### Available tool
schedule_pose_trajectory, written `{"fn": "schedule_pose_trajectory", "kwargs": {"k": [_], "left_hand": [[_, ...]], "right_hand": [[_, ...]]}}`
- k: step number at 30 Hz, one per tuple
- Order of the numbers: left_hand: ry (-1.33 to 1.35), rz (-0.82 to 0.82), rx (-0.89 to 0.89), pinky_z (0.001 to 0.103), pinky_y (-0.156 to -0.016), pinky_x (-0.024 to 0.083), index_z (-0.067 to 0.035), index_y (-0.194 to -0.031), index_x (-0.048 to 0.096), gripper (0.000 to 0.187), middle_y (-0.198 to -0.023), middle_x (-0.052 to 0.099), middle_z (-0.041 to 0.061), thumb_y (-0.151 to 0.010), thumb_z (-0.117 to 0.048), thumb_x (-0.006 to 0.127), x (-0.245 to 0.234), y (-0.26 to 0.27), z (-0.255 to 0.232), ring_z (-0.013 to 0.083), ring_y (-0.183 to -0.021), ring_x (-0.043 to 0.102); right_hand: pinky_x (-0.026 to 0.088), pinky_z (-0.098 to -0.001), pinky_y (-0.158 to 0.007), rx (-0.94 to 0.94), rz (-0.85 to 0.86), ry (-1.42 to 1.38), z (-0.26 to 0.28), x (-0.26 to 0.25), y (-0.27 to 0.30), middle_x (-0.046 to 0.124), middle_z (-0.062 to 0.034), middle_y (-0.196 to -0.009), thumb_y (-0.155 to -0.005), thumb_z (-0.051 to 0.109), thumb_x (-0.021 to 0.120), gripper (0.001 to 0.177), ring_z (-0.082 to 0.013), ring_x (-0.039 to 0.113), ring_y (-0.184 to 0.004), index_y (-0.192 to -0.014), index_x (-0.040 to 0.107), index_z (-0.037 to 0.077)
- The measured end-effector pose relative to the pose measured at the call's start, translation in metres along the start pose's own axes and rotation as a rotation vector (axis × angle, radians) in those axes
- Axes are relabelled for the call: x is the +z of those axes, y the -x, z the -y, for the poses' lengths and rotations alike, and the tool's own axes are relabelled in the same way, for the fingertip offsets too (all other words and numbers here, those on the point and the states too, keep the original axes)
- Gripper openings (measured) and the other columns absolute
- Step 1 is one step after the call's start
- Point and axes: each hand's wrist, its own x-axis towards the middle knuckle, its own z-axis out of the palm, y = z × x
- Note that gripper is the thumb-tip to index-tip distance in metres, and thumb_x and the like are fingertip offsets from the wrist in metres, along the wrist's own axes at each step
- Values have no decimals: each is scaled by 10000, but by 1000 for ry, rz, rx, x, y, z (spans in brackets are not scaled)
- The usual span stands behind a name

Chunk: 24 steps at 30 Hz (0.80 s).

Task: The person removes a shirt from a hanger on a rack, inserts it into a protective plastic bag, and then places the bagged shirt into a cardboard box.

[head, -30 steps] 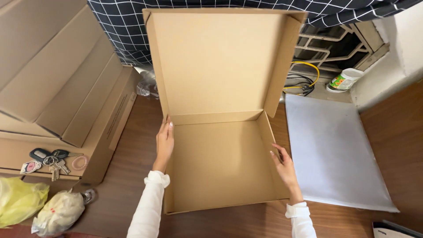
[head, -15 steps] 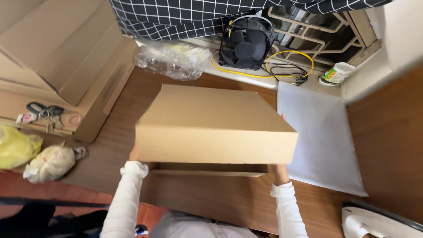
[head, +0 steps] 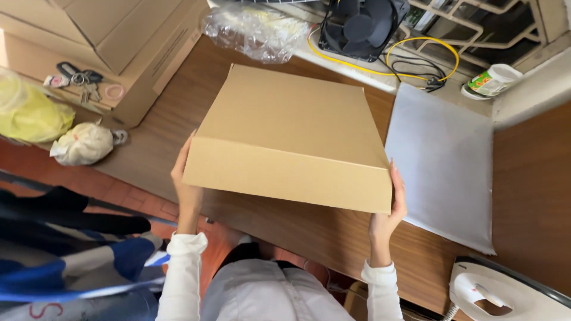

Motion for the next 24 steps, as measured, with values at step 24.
{"fn": "schedule_pose_trajectory", "kwargs": {"k": [24], "left_hand": [[-317, 179, 13, 386, -972, 337, -101, -1151, 572, 685, -1334, 431, 77, -617, 260, 340, -20, 84, 16, 311, -1202, 392]], "right_hand": [[377, -419, -945, 179, 142, 216, -64, -18, 64, 546, -167, -1162, -769, -167, 480, 454, -306, 480, -1116, -1119, 593, 99]]}}
